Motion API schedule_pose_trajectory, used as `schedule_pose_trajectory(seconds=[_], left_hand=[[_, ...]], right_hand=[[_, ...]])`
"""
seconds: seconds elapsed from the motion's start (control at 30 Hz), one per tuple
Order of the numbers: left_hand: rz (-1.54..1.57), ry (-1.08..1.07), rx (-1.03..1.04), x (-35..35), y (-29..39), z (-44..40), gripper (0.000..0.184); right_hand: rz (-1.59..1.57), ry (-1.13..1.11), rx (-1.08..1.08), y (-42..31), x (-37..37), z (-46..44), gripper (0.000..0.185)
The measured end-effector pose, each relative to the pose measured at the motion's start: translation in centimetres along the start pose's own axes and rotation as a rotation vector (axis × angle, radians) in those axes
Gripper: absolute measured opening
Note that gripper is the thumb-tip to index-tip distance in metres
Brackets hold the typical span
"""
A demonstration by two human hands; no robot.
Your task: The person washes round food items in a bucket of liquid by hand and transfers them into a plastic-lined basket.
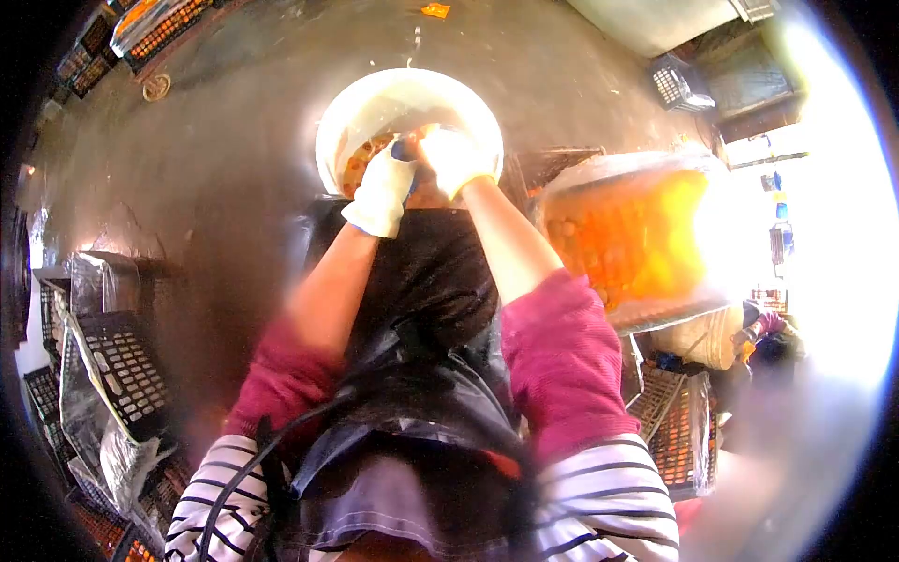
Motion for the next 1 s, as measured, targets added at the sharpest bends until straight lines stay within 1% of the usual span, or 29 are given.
schedule_pose_trajectory(seconds=[0.03, 0.07, 0.1, 0.13, 0.17, 0.23, 0.27, 0.33, 0.4, 0.47, 0.57, 0.63, 0.67, 0.73, 0.77, 0.8, 0.87, 0.9, 0.93, 0.97, 1.0], left_hand=[[0.114, 0.005, -0.006, 0.0, -0.3, -0.3, 0.027], [0.227, 0.009, -0.01, -0.2, -0.6, -0.7, 0.027], [0.149, 0.01, -0.002, -0.6, -0.8, -1.3, 0.026], [0.07, 0.011, 0.003, -1.1, -1.2, -2.1, 0.025], [-0.009, 0.009, 0.007, -1.4, -1.7, -2.8, 0.024], [0.204, -0.084, 0.023, -1.8, -3.0, -4.1, 0.024], [0.31, -0.132, 0.03, -1.9, -3.6, -4.7, 0.024], [0.36, -0.106, 0.026, -1.7, -3.0, -4.0, 0.026], [0.444, -0.102, 0.019, -1.3, -2.3, -3.2, 0.026], [0.562, -0.12, 0.009, -0.9, -1.7, -2.5, 0.026], [0.374, -0.192, -0.015, -1.0, -1.0, -1.8, 0.027], [0.236, -0.188, -0.027, -1.2, -1.8, -2.9, 0.031], [0.166, -0.187, -0.034, -1.3, -2.4, -3.5, 0.033], [0.211, -0.108, -0.05, -1.2, -2.5, -3.7, 0.039], [0.234, -0.069, -0.057, -1.1, -2.6, -3.7, 0.043], [0.301, 0.072, -0.256, -0.5, 0.2, -1.5, 0.049], [0.392, 0.093, -0.258, -0.4, 0.9, -1.3, 0.052], [0.434, 0.1, -0.26, -0.2, 0.9, -1.3, 0.053], [0.467, -0.024, -0.217, -1.2, -2.7, -4.9, 0.052], [0.451, 0.014, -0.136, -1.3, -3.6, -5.6, 0.053], [0.511, 0.015, -0.159, -1.5, -3.5, -5.8, 0.053]], right_hand=[[-0.085, 0.012, 0.018, 1.4, 0.9, -0.4, 0.036], [-0.029, 0.127, -0.208, 2.3, 1.3, 0.1, 0.029], [0.053, 0.255, -0.426, 3.2, 1.7, 0.7, 0.023], [0.099, 0.29, -0.5, 4.0, 1.5, 0.7, 0.022], [-0.124, 0.19, -0.447, 4.8, 1.6, 0.6, 0.021], [-0.58, 0.041, -0.291, 5.0, 1.0, 0.5, 0.019], [-0.808, 0.033, -0.235, 4.9, 0.9, 1.0, 0.018], [-1.126, 0.03, -0.113, 2.8, -0.1, 2.3, 0.019], [-1.307, 0.042, 0.013, -0.3, -1.4, 3.2, 0.021], [-1.345, 0.072, 0.072, 0.6, -0.3, 2.7, 0.023], [-1.229, 0.069, 0.134, 0.6, -0.4, 2.5, 0.026], [-1.134, 0.1, 0.151, 1.9, 0.2, 1.9, 0.029], [-1.106, 0.139, 0.151, 4.0, 1.7, 0.8, 0.032], [-0.898, 0.227, 0.066, 3.9, 1.8, 0.8, 0.034], [-0.716, 0.273, -0.02, 3.8, 1.9, 1.6, 0.034], [-0.534, 0.315, -0.105, 2.6, 1.3, 2.5, 0.033], [-0.79, 0.302, -0.197, -0.4, -0.7, 4.2, 0.032], [-0.903, 0.269, -0.111, -1.6, -1.9, 5.4, 0.032], [-1.017, 0.244, -0.02, -2.8, -3.2, 6.6, 0.031], [-1.175, 0.202, 0.011, -2.6, -3.8, 7.7, 0.028], [-1.333, 0.169, 0.049, -2.1, -4.2, 9.1, 0.026]])
Point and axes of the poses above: each hand's wrist, its own z-axis away from the middle knuckle, its own x-axis out of the palm, y = z × x, the point moved 1 cm from there along -z, towards the middle knuckle, and after that the axes turned 4 degrees about -x, right-handed, at the moved point
